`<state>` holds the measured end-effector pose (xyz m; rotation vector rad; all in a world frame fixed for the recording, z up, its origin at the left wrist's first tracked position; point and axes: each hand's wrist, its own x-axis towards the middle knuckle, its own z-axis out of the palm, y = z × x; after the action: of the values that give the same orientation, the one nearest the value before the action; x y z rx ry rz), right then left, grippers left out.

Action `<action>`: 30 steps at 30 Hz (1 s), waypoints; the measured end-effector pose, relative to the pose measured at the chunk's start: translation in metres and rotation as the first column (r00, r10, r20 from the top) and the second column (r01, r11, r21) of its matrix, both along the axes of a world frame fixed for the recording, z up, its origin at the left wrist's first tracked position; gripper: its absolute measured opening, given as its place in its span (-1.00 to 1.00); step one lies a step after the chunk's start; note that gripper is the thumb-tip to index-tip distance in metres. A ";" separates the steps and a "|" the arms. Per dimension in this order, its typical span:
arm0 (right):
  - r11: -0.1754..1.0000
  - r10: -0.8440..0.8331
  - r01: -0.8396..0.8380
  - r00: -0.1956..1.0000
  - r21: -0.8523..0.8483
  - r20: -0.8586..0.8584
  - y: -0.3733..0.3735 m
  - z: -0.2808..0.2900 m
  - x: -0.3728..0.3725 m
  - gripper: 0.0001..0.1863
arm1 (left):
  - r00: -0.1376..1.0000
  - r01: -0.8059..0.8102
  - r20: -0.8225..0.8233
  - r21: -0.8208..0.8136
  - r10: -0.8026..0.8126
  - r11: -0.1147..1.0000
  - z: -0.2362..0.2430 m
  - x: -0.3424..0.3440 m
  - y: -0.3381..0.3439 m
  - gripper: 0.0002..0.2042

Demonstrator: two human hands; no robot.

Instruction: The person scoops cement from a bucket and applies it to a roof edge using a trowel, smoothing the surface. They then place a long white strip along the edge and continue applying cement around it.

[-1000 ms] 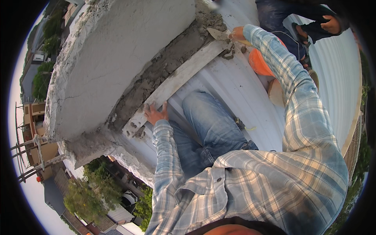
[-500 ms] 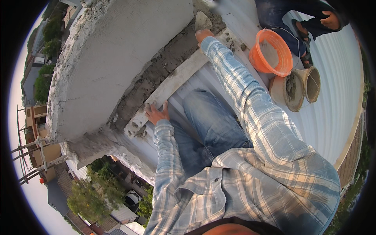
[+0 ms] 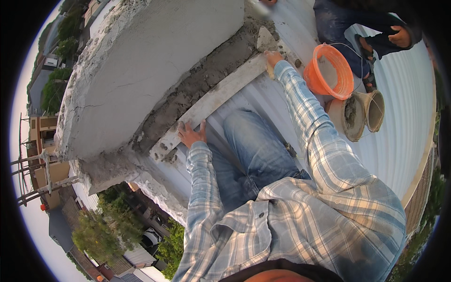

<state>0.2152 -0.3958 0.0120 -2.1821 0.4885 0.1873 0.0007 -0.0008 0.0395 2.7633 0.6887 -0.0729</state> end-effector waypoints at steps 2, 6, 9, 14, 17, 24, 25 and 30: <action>0.944 -0.163 0.199 0.975 0.263 -0.152 0.031 0.034 -0.025 -0.51 | 0.999 -0.029 0.019 0.006 0.029 1.000 0.000 -0.009 0.015 -0.34; 0.854 -0.222 0.287 0.955 0.433 -0.194 0.012 0.019 -0.082 -0.49 | 1.000 -0.008 0.014 -0.005 0.008 1.000 -0.002 -0.002 0.003 -0.33; 0.892 -0.196 0.249 0.965 0.377 -0.175 0.023 0.019 -0.115 -0.49 | 0.999 -0.018 0.040 0.000 0.018 1.000 -0.009 -0.005 0.012 -0.32; 0.837 -0.330 0.295 0.944 0.461 -0.005 0.077 0.052 -0.088 -0.50 | 0.997 -0.031 0.067 0.023 0.029 0.999 -0.011 -0.006 0.015 -0.31; 0.826 -0.294 0.263 0.956 0.498 -0.018 0.102 0.073 -0.032 -0.54 | 0.997 -0.013 0.081 0.015 0.012 1.000 -0.009 -0.006 0.012 -0.31; 0.957 0.132 -0.117 0.991 -0.266 0.038 0.083 0.018 -0.012 -0.57 | 0.997 0.005 0.083 0.025 -0.007 1.000 -0.015 -0.008 0.015 -0.30; 0.963 0.116 -0.116 0.993 -0.243 -0.012 0.072 0.016 -0.022 -0.57 | 0.998 -0.006 0.063 0.015 0.005 1.000 -0.013 -0.009 0.013 -0.29; 0.891 -0.211 0.265 0.961 0.368 -0.180 0.067 0.045 -0.080 -0.53 | 1.000 -0.013 0.015 0.051 0.012 0.999 -0.012 -0.009 0.016 -0.25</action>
<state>0.1353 -0.3291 0.0565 -1.7097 0.7261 0.2744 -0.0086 0.0150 0.0275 2.8051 0.7142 -0.0330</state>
